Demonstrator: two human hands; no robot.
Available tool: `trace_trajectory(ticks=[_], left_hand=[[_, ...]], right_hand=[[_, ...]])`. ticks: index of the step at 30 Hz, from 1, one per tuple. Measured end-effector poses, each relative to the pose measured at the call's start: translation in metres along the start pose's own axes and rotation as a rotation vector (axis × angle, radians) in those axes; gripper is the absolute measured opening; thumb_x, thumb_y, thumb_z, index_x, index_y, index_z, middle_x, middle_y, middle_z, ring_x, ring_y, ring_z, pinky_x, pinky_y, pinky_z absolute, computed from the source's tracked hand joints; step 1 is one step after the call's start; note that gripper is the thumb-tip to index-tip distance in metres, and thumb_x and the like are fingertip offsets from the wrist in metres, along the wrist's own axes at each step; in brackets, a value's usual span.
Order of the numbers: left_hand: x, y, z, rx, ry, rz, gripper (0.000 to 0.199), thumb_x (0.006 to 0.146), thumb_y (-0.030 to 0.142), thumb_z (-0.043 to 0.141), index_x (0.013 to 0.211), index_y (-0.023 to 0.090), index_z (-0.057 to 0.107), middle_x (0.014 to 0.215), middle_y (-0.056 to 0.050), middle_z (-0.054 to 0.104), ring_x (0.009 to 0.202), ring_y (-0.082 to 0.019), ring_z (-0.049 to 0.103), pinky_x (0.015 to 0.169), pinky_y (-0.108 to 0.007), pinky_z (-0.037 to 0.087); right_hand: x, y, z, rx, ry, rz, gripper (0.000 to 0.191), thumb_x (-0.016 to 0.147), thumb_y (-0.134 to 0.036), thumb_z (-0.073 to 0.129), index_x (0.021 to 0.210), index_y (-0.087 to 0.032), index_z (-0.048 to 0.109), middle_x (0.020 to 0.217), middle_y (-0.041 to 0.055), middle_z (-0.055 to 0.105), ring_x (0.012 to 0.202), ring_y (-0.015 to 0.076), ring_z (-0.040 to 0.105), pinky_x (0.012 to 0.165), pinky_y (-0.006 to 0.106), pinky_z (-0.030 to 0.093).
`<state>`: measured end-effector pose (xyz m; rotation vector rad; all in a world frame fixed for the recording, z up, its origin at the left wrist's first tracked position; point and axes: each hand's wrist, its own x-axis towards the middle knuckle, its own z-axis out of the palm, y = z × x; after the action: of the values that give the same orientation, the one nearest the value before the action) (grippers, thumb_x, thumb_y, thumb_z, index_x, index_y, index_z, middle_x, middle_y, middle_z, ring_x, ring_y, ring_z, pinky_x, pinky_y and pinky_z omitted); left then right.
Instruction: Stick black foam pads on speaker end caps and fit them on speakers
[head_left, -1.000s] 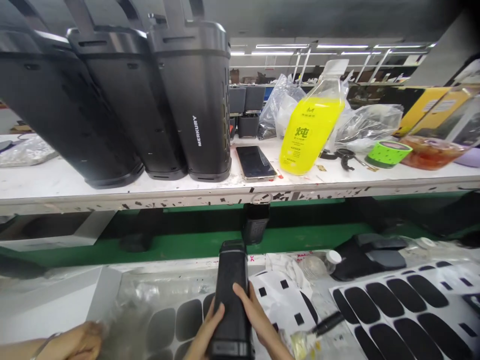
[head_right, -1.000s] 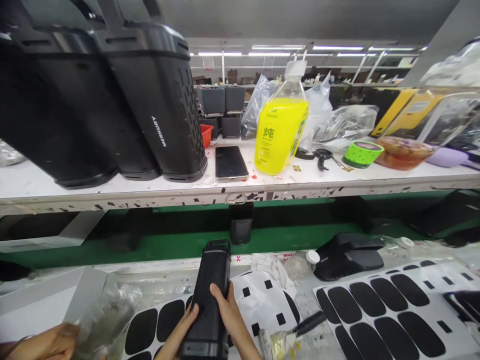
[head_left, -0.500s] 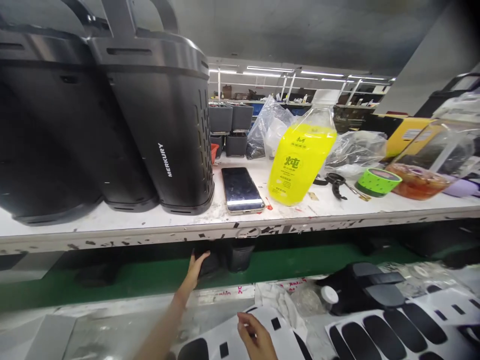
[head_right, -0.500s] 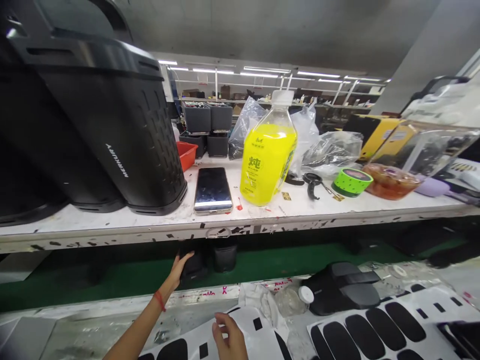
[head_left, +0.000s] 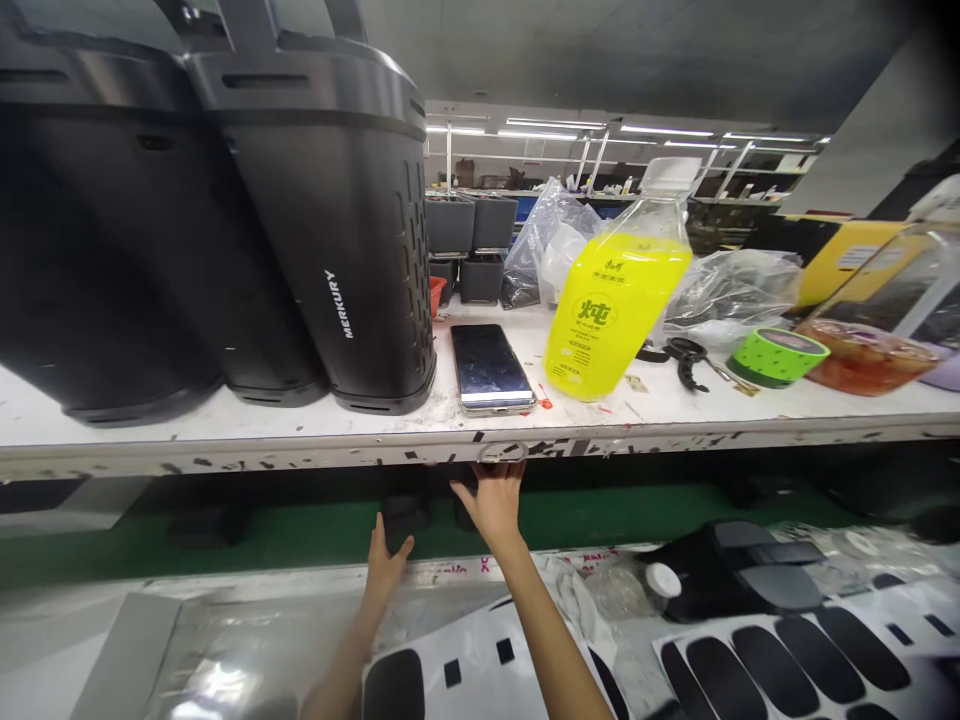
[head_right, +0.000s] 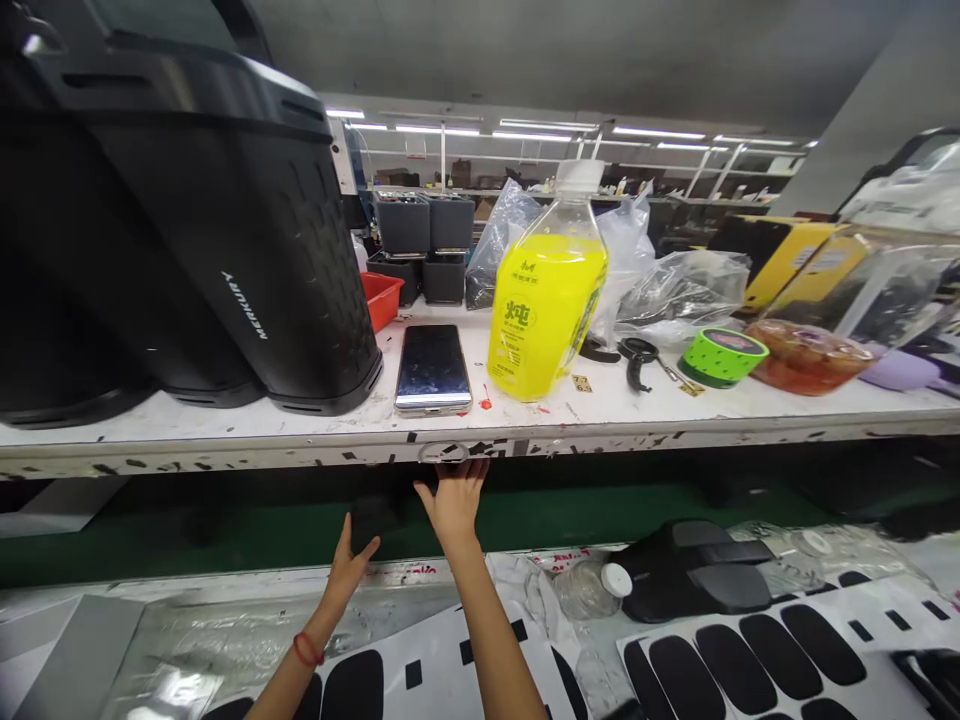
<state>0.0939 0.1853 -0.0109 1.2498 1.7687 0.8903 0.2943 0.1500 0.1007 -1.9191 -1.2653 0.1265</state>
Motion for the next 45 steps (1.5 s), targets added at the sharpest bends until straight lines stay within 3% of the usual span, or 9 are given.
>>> trace_trajectory(ticks=[7,12,16,22,25,28,34,37,45], left_hand=[[-0.073,-0.004,-0.019,-0.362,-0.398,-0.207,0.029,0.070,0.062,0.074,0.075,0.034,0.077,0.088,0.000,0.081,0.106,-0.035,0.074,0.095,-0.053,0.056],[-0.089,0.042,-0.018,-0.544,-0.872,-0.356,0.057,0.070,0.082,0.061,0.074,0.028,0.079,0.085,-0.007,0.081,0.095,-0.038,0.077,0.085,-0.059,0.057],[-0.091,0.068,-0.013,-0.576,-1.018,-0.381,0.061,0.069,0.084,0.061,0.072,0.026,0.077,0.071,-0.006,0.078,0.085,-0.038,0.077,0.071,-0.058,0.059],[-0.121,0.055,-0.009,-0.575,-0.970,-0.253,0.028,0.080,0.060,0.071,0.080,0.034,0.080,0.085,0.000,0.080,0.098,-0.031,0.076,0.099,-0.048,0.054],[-0.148,0.037,-0.021,-0.569,-0.938,-0.166,0.018,0.081,0.055,0.070,0.092,0.045,0.080,0.098,0.005,0.080,0.109,-0.030,0.073,0.104,-0.048,0.051],[-0.171,0.025,-0.041,-0.612,-0.961,-0.028,0.046,0.067,0.057,0.081,0.113,0.055,0.071,0.113,0.009,0.077,0.121,-0.032,0.067,0.108,-0.052,0.046],[-0.180,0.028,-0.092,-0.435,-1.049,0.298,0.117,0.055,0.056,0.090,0.155,0.045,0.029,0.155,-0.003,0.050,0.148,-0.038,0.038,0.120,-0.057,0.029],[-0.185,0.026,-0.115,-0.365,-0.876,0.304,0.145,0.038,0.059,0.096,0.159,0.025,0.023,0.153,-0.018,0.049,0.144,-0.043,0.042,0.121,-0.054,0.031],[-0.209,-0.036,-0.136,-0.200,-0.391,0.150,0.114,0.025,0.079,0.084,0.125,0.029,0.064,0.105,-0.008,0.077,0.104,-0.042,0.070,0.100,-0.058,0.054]], right_hand=[[-0.026,-0.001,0.020,-0.098,0.150,-0.067,0.032,0.085,-0.025,0.071,0.116,-0.017,0.074,0.156,0.0211,0.025,0.144,0.0474,0.021,0.111,0.063,0.033],[-0.099,0.009,0.001,-0.114,0.227,-0.187,0.035,0.093,-0.033,0.063,0.118,-0.009,0.066,0.157,0.0262,0.012,0.145,0.0478,0.020,0.106,0.065,0.041],[-0.180,0.030,-0.023,-0.087,0.187,-0.275,0.023,0.096,-0.022,0.054,0.117,-0.017,0.063,0.156,0.0218,0.025,0.146,0.0381,0.033,0.103,0.054,0.052],[-0.273,0.070,-0.038,0.250,-0.011,-0.045,0.035,0.101,-0.020,0.038,0.092,-0.024,0.072,0.129,0.0137,0.065,0.126,0.0280,0.062,0.100,0.042,0.054],[-0.271,0.079,-0.040,0.457,-0.010,0.285,0.034,0.097,-0.049,0.054,0.111,-0.023,0.070,0.143,0.0173,0.055,0.136,0.0356,0.052,0.113,0.054,0.042],[-0.243,0.076,-0.045,0.725,-0.108,0.549,0.082,0.083,-0.076,0.058,0.143,-0.021,0.050,0.159,0.0192,0.038,0.149,0.0397,0.034,0.119,0.060,0.031],[-0.223,0.044,-0.056,0.984,-0.329,0.431,0.103,0.058,-0.080,0.077,0.136,-0.017,0.055,0.134,0.0186,0.064,0.130,0.0379,0.057,0.113,0.051,0.042],[-0.242,0.019,-0.057,1.020,-0.396,0.370,0.120,0.051,-0.059,0.092,0.150,-0.019,0.038,0.144,0.0184,0.057,0.136,0.0355,0.053,0.117,0.046,0.039],[-0.286,-0.007,-0.037,1.029,-0.597,0.300,0.127,0.057,-0.050,0.092,0.158,-0.020,0.021,0.163,0.0194,0.030,0.149,0.0330,0.035,0.123,0.045,0.026]])
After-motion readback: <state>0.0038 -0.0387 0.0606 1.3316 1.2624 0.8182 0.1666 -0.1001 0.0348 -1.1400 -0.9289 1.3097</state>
